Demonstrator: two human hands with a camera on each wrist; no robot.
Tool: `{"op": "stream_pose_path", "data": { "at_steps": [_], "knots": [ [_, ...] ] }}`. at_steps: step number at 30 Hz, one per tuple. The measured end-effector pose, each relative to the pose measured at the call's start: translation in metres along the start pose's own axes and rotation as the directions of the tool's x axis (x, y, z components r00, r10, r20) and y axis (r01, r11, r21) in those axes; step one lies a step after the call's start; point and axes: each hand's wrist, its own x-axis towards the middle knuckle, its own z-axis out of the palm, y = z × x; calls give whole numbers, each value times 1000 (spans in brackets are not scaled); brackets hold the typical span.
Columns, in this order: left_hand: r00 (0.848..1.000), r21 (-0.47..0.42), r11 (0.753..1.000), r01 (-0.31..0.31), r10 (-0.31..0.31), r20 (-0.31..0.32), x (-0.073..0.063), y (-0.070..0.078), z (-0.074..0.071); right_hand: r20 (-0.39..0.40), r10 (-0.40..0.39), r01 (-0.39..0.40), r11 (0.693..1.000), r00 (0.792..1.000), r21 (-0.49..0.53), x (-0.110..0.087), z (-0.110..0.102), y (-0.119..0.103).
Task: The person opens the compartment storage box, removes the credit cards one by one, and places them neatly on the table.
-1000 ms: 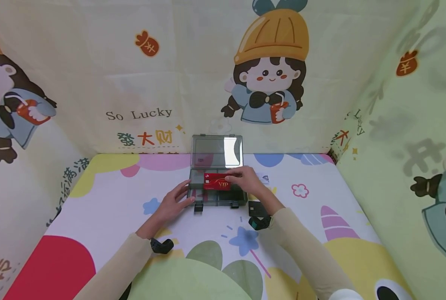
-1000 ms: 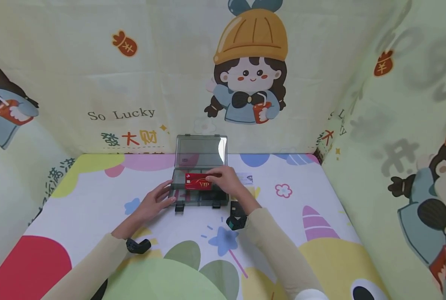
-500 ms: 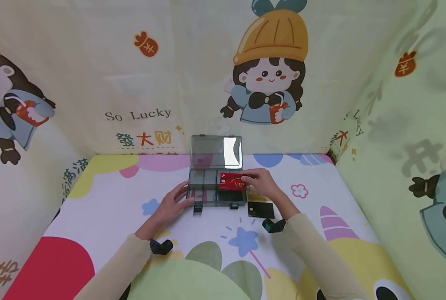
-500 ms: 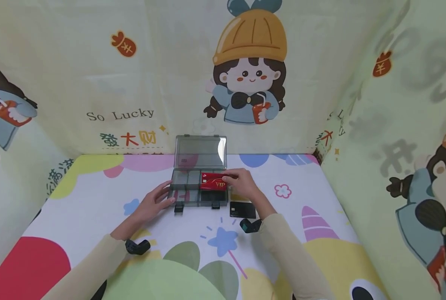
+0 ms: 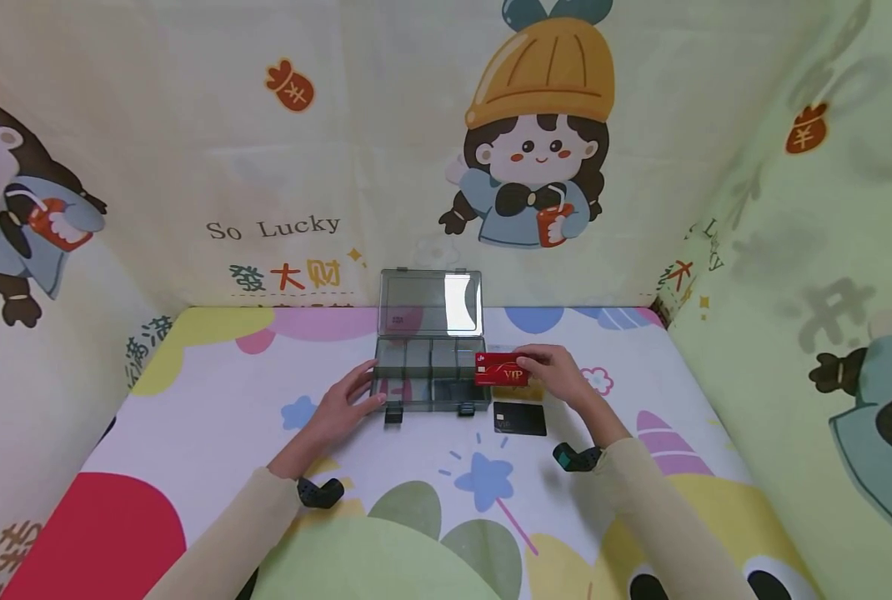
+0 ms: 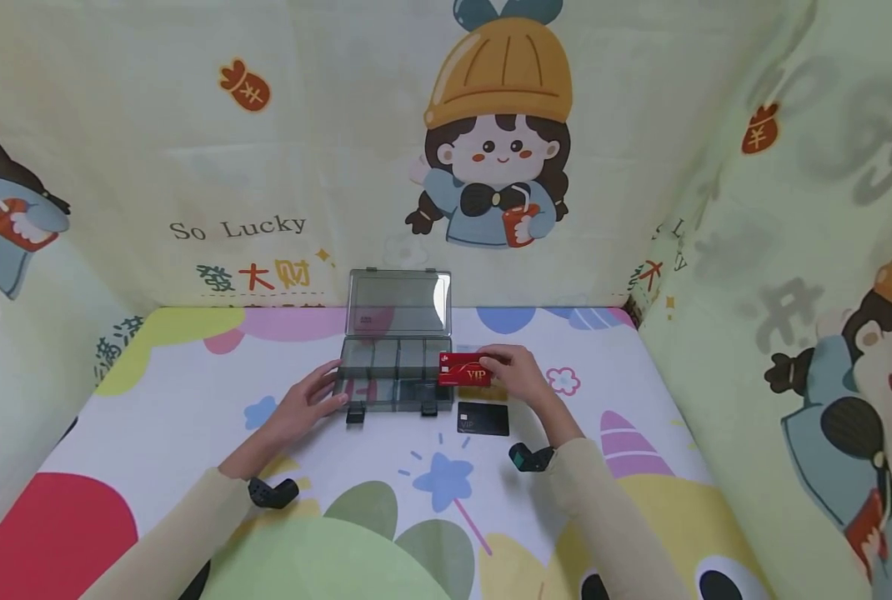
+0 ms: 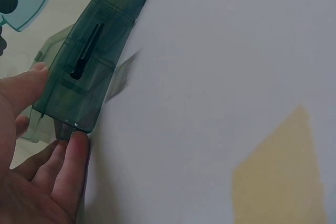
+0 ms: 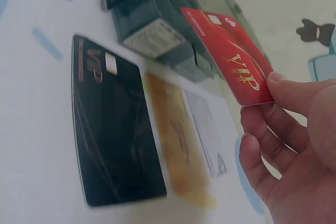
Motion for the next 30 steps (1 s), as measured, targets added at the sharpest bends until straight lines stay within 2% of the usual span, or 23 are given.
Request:
{"op": "stream_pose_path", "data": {
  "at_steps": [5, 6, 19, 24, 30],
  "knots": [
    [1000, -9, 1000, 0, 0, -7, 11, -25, 1, -23, 4, -5, 1000, 1000, -10, -6, -10, 12],
    [1000, -4, 1000, -2, 2, -7, 12, -25, 1, -27, 4, -5, 1000, 1000, -16, -7, -12, 15],
    [1000, -13, 1000, 23, -23, -10, 12, -22, 1, -45, 82, -86, 992, 996, -95, -18, -35, 39],
    [1000, -3, 1000, 10, -10, -9, 9, -19, 0, -62, 103, -109, 988, 993, -110, -21, -44, 48],
    [1000, -9, 1000, 8, -8, 3, 1, 1, 1, -60, 167, -173, 978, 984, -114, -28, -57, 63]
  ]
}}
